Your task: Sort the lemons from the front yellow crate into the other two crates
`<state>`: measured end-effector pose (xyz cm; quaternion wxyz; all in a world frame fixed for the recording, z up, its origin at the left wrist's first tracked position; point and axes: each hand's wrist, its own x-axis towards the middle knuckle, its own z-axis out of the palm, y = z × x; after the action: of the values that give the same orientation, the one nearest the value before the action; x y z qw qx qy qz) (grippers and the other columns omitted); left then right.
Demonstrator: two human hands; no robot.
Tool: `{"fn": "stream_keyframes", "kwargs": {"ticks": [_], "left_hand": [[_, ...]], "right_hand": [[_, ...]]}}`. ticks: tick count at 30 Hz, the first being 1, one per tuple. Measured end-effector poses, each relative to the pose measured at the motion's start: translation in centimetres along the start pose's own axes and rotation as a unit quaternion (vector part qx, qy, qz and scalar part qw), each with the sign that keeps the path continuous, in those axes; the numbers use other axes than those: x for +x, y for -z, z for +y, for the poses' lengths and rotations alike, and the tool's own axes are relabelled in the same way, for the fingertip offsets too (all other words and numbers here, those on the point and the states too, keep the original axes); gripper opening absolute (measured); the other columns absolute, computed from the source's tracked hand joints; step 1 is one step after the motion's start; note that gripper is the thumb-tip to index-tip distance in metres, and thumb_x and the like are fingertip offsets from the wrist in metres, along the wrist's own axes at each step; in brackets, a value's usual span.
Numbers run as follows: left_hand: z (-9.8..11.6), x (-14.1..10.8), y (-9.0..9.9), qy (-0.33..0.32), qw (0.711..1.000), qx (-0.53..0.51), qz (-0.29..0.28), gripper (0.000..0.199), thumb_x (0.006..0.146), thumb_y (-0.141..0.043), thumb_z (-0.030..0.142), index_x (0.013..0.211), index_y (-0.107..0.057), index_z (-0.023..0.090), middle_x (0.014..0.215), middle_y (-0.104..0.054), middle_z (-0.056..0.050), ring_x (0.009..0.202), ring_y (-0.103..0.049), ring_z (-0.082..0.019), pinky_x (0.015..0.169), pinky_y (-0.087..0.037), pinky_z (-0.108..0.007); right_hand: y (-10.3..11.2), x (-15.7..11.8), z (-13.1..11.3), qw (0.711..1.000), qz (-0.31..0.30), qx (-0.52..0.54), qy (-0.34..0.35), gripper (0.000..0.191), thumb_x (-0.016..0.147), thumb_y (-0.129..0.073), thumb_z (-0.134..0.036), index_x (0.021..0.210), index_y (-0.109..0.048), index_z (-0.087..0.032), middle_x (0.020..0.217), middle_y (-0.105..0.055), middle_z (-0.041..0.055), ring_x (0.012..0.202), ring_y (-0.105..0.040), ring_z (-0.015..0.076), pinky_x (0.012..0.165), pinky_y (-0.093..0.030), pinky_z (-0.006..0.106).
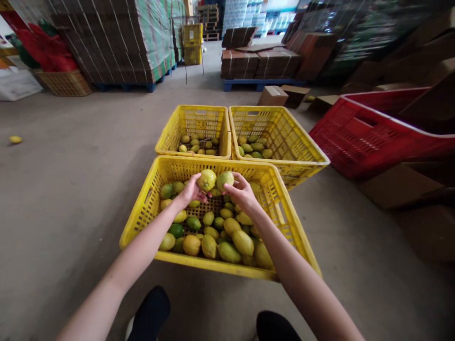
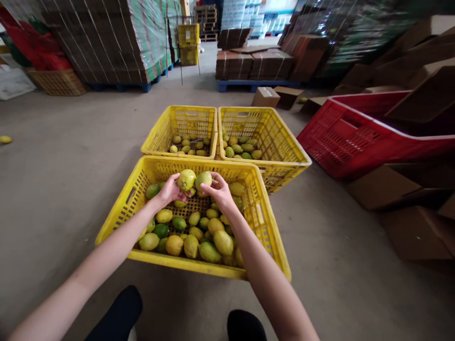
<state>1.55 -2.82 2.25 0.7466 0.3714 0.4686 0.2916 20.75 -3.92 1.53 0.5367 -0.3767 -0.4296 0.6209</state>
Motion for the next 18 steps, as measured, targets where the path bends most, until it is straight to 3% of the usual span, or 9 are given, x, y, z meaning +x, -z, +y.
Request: {"fn": "stream_keyframes", "kwargs": {"ticks": [3, 6, 10, 13, 18], "left_hand": [[0.1, -0.1, -0.1, 0.001, 0.999, -0.035, -0.017, 0.063, 0.093, -0.032, 0.064, 0.109, -0.067, 0.014, 0.081, -0.072, -0.009, 0.054, -0.061, -0.015, 0.066, -0.056, -0.032], [-0.1, -0.1, 0.2, -0.025, 0.996, -0.085, 0.009, 0.047, 0.087, -0.056, 0.06, 0.107, -0.066, 0.019, 0.093, -0.072, -0.007, 0.063, -0.064, -0.014, 0.075, -0.057, -0.032], [-0.5, 0.0, 0.9, -0.018, 0.996, -0.08, 0.018, 0.034, 0.083, -0.064, 0.053, 0.094, -0.067, 0.022, 0.087, -0.071, -0.004, 0.063, -0.061, -0.013, 0.078, -0.058, -0.035], [-0.9, 0.0, 0.8, -0.015, 0.999, -0.048, -0.005, 0.029, 0.08, -0.068, 0.047, 0.09, -0.068, 0.02, 0.084, -0.071, -0.005, 0.062, -0.061, -0.014, 0.078, -0.058, -0.036], [-1.3, -0.3, -0.4, -0.037, 0.995, -0.014, -0.096, 0.036, 0.08, -0.071, 0.037, 0.112, -0.067, 0.022, 0.099, -0.075, -0.005, 0.08, -0.069, -0.018, 0.076, -0.057, -0.032]], "right_hand": [[0.2, 0.1, -0.1, 1.0, 0.017, -0.001, 0.015, 0.054, 0.05, -0.093, -0.039, 0.094, -0.065, -0.026, 0.076, -0.07, -0.0044, 0.064, -0.062, 0.0135, 0.059, -0.052, 0.026], [0.3, 0.2, 0.0, 0.999, 0.029, 0.007, 0.015, 0.055, 0.047, -0.094, -0.037, 0.093, -0.065, -0.026, 0.077, -0.07, -0.0046, 0.065, -0.062, 0.0132, 0.059, -0.052, 0.026], [0.2, 0.1, 0.1, 0.999, 0.036, 0.021, 0.014, 0.055, 0.045, -0.094, -0.038, 0.091, -0.066, -0.025, 0.075, -0.07, -0.0049, 0.065, -0.06, 0.0126, 0.058, -0.051, 0.025], [0.3, 0.0, -0.1, 0.998, 0.048, 0.03, 0.02, 0.053, 0.049, -0.093, -0.039, 0.093, -0.067, -0.027, 0.077, -0.069, -0.0045, 0.067, -0.06, 0.013, 0.061, -0.052, 0.025], [0.2, 0.0, -0.5, 0.997, 0.06, 0.05, 0.02, 0.047, 0.053, -0.091, -0.039, 0.092, -0.066, -0.028, 0.08, -0.069, -0.0048, 0.071, -0.062, 0.0128, 0.063, -0.052, 0.024]]}}
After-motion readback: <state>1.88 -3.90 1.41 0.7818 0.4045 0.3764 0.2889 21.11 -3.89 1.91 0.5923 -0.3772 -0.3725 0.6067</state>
